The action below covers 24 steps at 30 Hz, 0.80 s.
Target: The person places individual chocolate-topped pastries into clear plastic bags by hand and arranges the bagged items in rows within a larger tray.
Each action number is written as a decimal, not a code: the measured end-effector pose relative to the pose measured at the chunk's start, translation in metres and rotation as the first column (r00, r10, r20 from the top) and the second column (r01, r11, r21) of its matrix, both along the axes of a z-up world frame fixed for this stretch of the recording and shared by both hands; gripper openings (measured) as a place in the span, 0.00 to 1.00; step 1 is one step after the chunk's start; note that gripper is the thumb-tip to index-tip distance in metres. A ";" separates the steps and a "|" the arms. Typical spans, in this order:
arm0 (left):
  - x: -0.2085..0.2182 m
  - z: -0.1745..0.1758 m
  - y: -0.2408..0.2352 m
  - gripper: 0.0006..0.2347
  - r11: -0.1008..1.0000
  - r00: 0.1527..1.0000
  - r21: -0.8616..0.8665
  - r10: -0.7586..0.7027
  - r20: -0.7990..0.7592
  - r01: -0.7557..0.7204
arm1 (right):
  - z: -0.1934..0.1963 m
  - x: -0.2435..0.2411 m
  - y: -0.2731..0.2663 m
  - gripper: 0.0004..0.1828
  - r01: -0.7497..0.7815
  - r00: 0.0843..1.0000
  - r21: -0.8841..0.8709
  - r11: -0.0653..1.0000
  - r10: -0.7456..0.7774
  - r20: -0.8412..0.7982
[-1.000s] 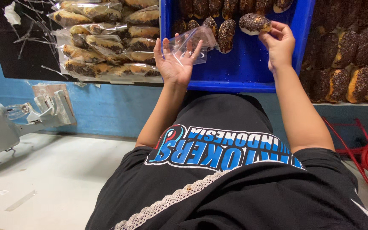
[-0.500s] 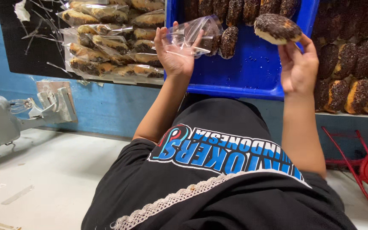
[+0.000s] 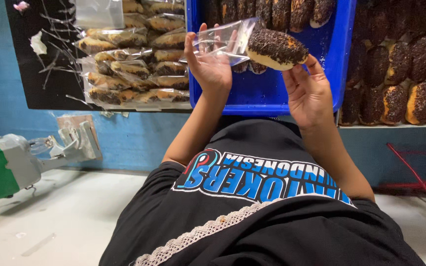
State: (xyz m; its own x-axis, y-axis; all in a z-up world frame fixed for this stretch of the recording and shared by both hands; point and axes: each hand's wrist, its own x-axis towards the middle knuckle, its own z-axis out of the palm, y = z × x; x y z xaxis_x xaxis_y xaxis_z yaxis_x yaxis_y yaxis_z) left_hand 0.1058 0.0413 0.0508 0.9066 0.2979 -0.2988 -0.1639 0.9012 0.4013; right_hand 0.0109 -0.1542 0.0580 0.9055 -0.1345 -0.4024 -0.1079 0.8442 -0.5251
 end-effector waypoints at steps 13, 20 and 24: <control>-0.009 0.008 -0.013 0.09 0.978 0.952 0.205 -0.086 0.293 0.025 | 0.001 0.013 0.021 0.13 -0.057 0.998 0.043 0.997 0.057 -0.012; -0.021 0.013 -0.021 0.18 0.926 0.806 0.269 -0.367 0.465 0.266 | 0.003 0.007 0.033 0.18 -0.152 0.988 0.032 0.988 0.152 0.020; -0.026 0.005 -0.020 0.42 0.890 0.905 0.344 -0.378 0.196 0.298 | -0.003 0.008 0.028 0.17 -0.148 0.987 -0.030 0.988 0.150 0.063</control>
